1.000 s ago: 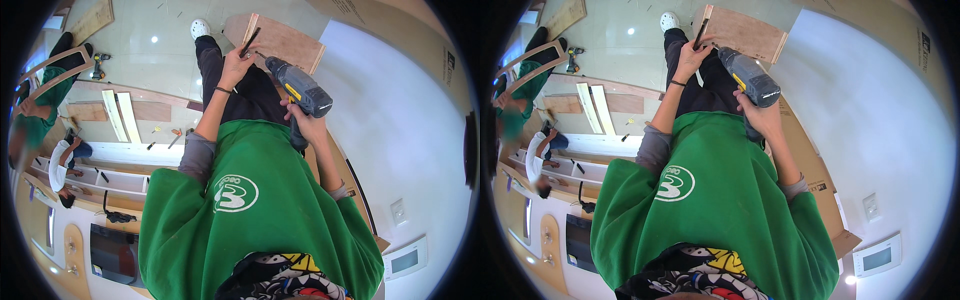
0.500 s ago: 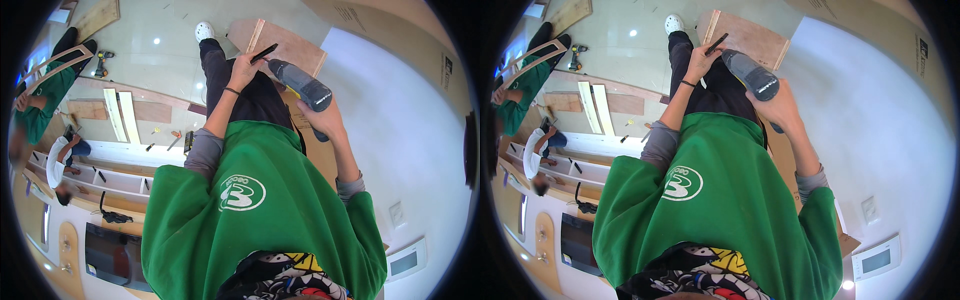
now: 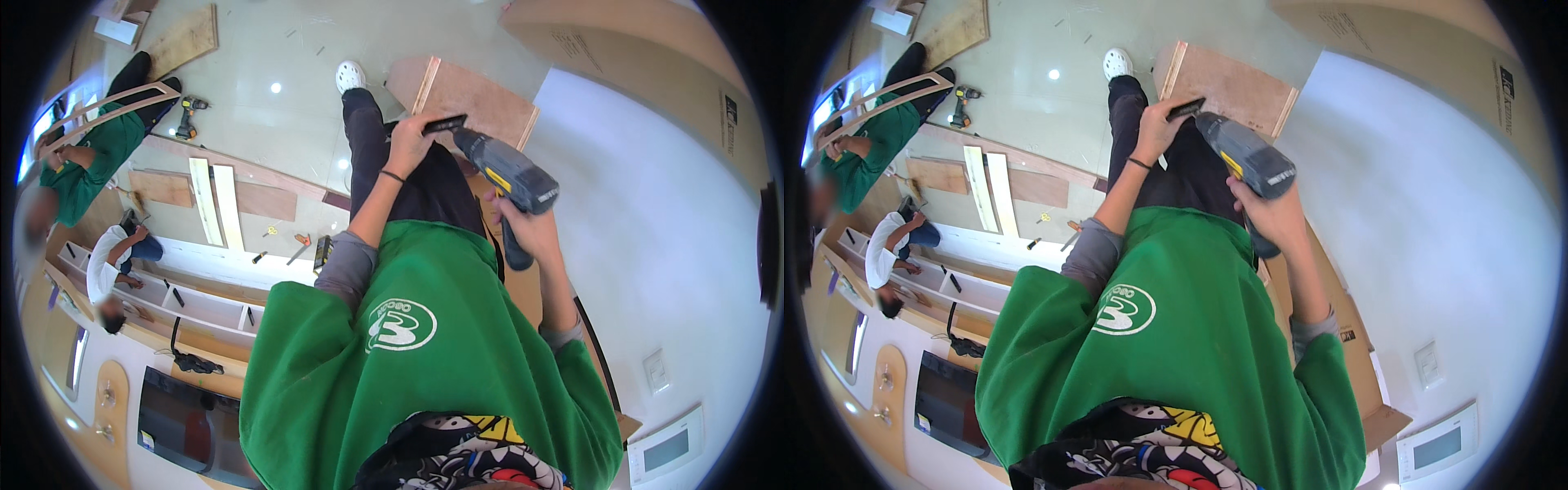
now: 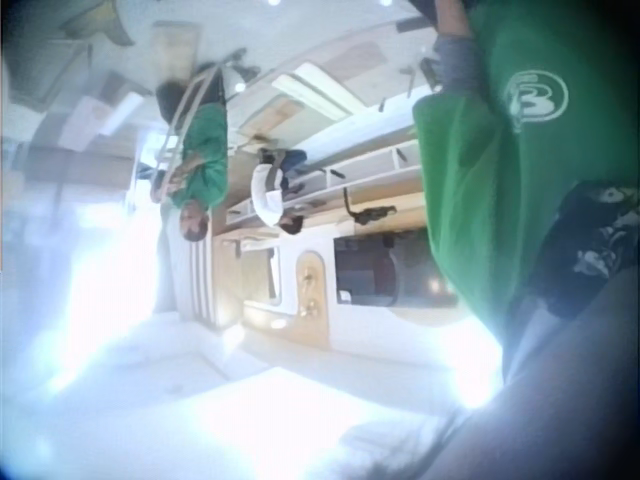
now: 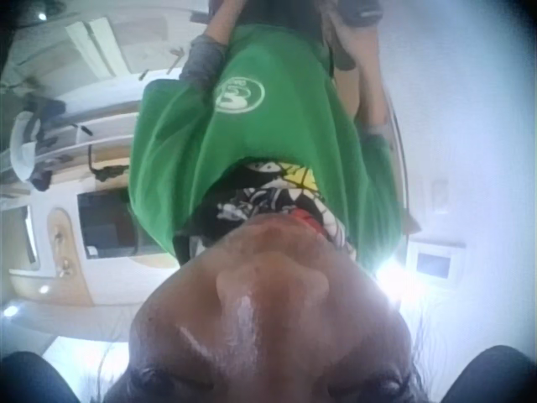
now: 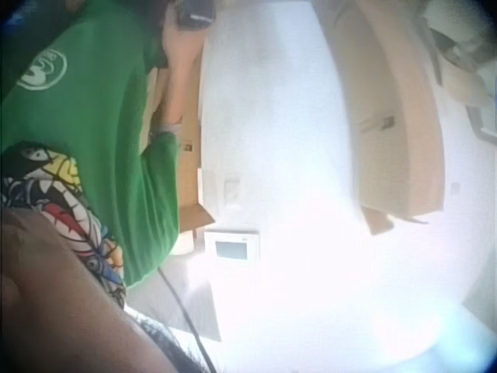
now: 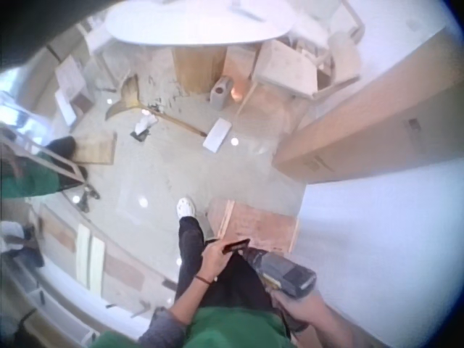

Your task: The person assembles a wooden furniture component on the floor. They position wooden panels, use a cordless drill to drive screws, and align parts with a straightedge. Other workers are visible in the background.

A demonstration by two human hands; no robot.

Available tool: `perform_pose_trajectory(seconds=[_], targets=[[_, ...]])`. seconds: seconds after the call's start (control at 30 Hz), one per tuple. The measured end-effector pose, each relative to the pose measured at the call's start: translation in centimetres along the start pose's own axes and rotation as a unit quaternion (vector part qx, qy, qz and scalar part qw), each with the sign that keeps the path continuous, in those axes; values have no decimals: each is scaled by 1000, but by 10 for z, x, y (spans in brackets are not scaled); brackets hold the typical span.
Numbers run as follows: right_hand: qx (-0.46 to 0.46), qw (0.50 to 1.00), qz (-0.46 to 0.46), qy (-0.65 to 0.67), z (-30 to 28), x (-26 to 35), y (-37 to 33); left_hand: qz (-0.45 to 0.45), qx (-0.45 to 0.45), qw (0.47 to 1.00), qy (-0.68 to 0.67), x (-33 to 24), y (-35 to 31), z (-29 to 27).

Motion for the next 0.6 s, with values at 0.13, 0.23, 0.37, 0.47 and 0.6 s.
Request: perform_pose_trajectory(seconds=[0.13, 0.23, 0.37, 0.47, 0.6], targets=[[-50, 983, -29, 172, -13, -9, -22, 54, -42, 998, -11, -30, 0, -9], [-111, 966, -56, 228, -21, -29, -14, -171, -106, 957, -211, -16, -10, -22], [-195, 947, -90, 238, -12, -60, 26, -289, -188, 846, -406, 27, -7, -73], [-225, 932, -78, 273, 4, -86, 55, -296, -217, 838, -404, 97, 7, -120], [-260, 904, -77, 330, 27, -115, 88, -360, -259, 818, -367, 236, 41, -148]])
Point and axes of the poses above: each hand's wrist, its own y-axis towards the middle knuckle, its own z-axis out of the palm, x = y × z, the point moved 6 cm from there along y, towards the middle knuckle, and after that the axes turned 3 degrees about -x, right-handed, at the moved point
